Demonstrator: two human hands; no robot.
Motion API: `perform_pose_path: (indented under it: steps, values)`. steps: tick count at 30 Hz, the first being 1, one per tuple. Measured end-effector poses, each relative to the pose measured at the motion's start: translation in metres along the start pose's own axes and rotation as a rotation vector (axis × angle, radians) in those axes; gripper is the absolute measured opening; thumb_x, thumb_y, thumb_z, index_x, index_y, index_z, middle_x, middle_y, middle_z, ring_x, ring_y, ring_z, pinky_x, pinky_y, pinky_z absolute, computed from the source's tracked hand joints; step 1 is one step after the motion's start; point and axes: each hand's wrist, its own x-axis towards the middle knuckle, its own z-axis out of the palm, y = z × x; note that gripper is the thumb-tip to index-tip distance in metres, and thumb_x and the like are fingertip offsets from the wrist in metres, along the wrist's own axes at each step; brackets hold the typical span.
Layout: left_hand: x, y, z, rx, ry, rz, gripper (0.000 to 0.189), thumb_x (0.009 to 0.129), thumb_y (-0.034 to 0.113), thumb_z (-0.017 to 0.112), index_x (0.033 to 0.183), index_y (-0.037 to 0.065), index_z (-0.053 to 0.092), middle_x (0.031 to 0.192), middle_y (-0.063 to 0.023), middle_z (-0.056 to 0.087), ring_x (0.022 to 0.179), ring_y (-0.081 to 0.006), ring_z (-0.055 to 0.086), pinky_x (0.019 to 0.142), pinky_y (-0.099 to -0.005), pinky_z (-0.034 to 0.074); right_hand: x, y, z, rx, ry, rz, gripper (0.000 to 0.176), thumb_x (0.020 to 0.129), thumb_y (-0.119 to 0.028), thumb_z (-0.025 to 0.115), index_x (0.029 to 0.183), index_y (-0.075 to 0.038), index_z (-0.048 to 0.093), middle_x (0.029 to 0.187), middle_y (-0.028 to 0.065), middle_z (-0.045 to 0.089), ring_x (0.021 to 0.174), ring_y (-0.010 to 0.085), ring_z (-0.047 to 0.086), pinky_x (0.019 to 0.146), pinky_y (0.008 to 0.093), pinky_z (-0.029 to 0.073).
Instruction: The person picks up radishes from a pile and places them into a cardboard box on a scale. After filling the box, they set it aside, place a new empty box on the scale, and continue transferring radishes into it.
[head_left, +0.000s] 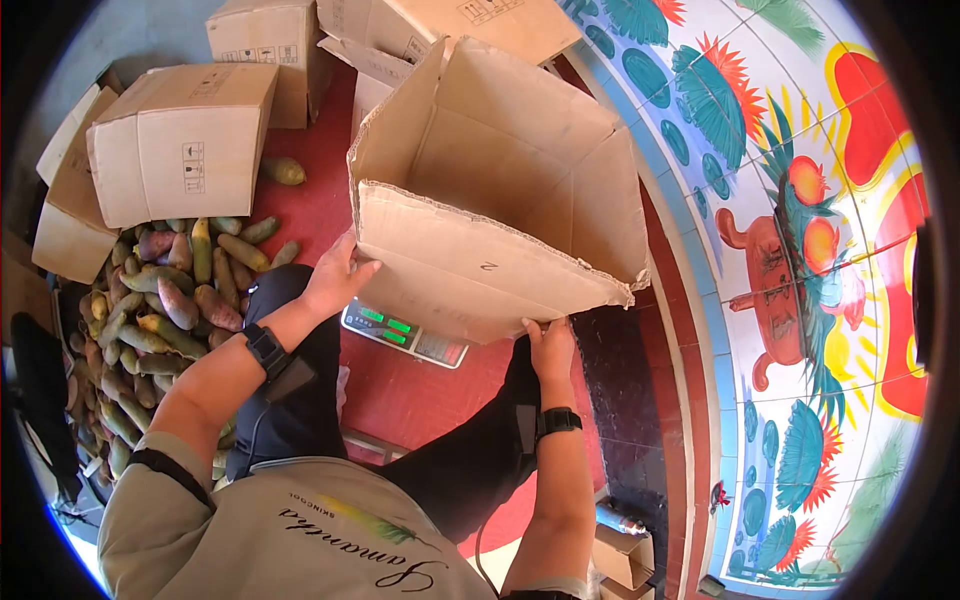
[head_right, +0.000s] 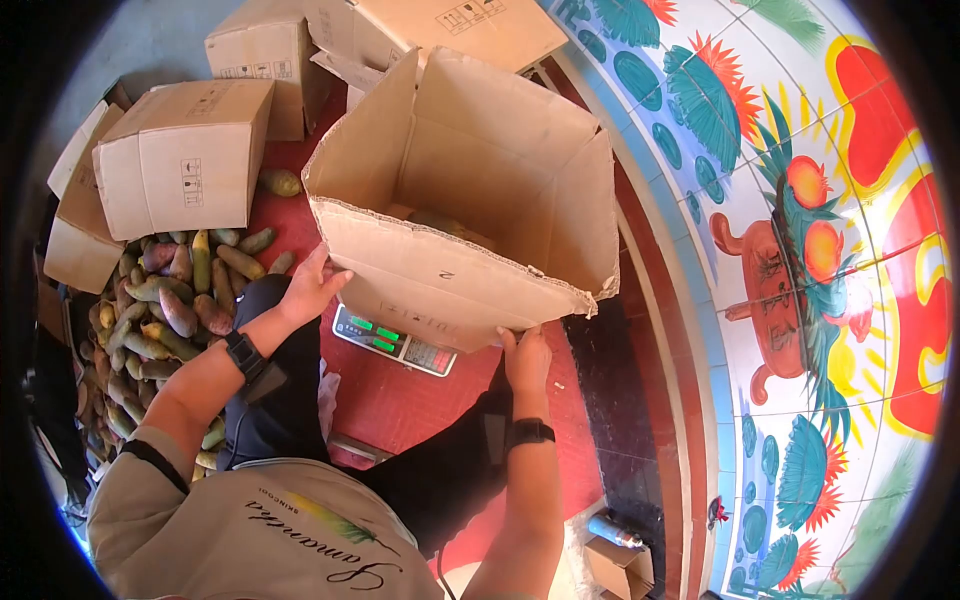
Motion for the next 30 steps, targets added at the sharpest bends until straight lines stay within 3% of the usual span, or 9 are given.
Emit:
perform_pose_path:
  steps: [3,9,19,21,24,28,30]
  values:
    - [0.003,0.000,0.004,-0.081,0.028,0.022,0.056,0.078,0.005,0.058,0.129,0.004,0.035,0.105,-0.0137,0.056,0.093,-0.0206,0.057,0.082,-0.0306,0.044,0.000,0.003,0.004,0.054,0.039,-0.022,0.040,0.074,-0.026,0.067,0.092,0.004,0.049,0.078,0.0196,0.060,0.072,0.0361,0.059,0.064,0.0437,0.046]
    - [0.006,-0.008,0.004,-0.188,-0.019,-0.029,0.059,0.078,0.003,0.058,0.131,0.005,0.033,0.105,-0.0112,0.056,0.092,-0.0153,0.056,0.081,-0.0276,0.044,-0.005,0.015,0.013,-0.009,-0.006,-0.013,0.043,0.076,-0.031,0.066,0.085,0.008,0.050,0.073,0.0230,0.058,0.070,0.0386,0.058,0.063,0.0437,0.046]
    - [0.004,-0.017,-0.003,-0.134,-0.019,-0.015,0.054,0.076,0.006,0.059,0.126,0.004,0.038,0.104,-0.0132,0.056,0.093,-0.0219,0.056,0.083,-0.0314,0.043,-0.014,0.017,0.019,-0.057,-0.032,-0.092,0.046,0.074,-0.033,0.067,0.085,0.009,0.052,0.078,0.0254,0.058,0.071,0.0398,0.058,0.063,0.0440,0.047]
    - [0.003,-0.017,-0.003,-0.107,-0.041,-0.040,0.054,0.075,0.006,0.057,0.126,0.003,0.038,0.107,-0.0146,0.054,0.096,-0.0230,0.055,0.084,-0.0311,0.043,-0.016,0.013,0.017,-0.044,0.022,-0.093,0.030,0.074,-0.020,0.068,0.078,0.007,0.056,0.071,0.0195,0.062,0.068,0.0341,0.061,0.062,0.0405,0.047]
    - [0.001,-0.013,-0.004,-0.088,-0.051,0.023,0.055,0.075,0.005,0.056,0.126,0.001,0.037,0.112,-0.0168,0.052,0.099,-0.0251,0.053,0.086,-0.0317,0.041,-0.020,0.014,0.017,-0.071,0.004,-0.106,0.041,0.073,-0.027,0.070,0.089,0.007,0.053,0.083,0.0242,0.059,0.073,0.0382,0.058,0.065,0.0439,0.047]
    - [0.000,-0.008,-0.011,-0.004,-0.066,0.043,0.057,0.073,0.002,0.055,0.127,0.001,0.036,0.119,-0.0186,0.047,0.108,-0.0263,0.049,0.091,-0.0317,0.039,-0.025,0.008,0.011,-0.029,-0.024,-0.082,0.041,0.071,-0.025,0.070,0.093,0.005,0.053,0.085,0.0224,0.059,0.075,0.0373,0.058,0.066,0.0434,0.047]
    - [-0.001,-0.013,-0.013,0.096,-0.014,0.131,0.062,0.071,-0.002,0.052,0.130,0.002,0.032,0.122,-0.0189,0.044,0.114,-0.0274,0.045,0.096,-0.0329,0.036,-0.028,0.000,0.003,-0.005,0.024,-0.058,0.027,0.072,-0.014,0.068,0.087,0.004,0.053,0.077,0.0178,0.061,0.071,0.0331,0.060,0.064,0.0405,0.047]
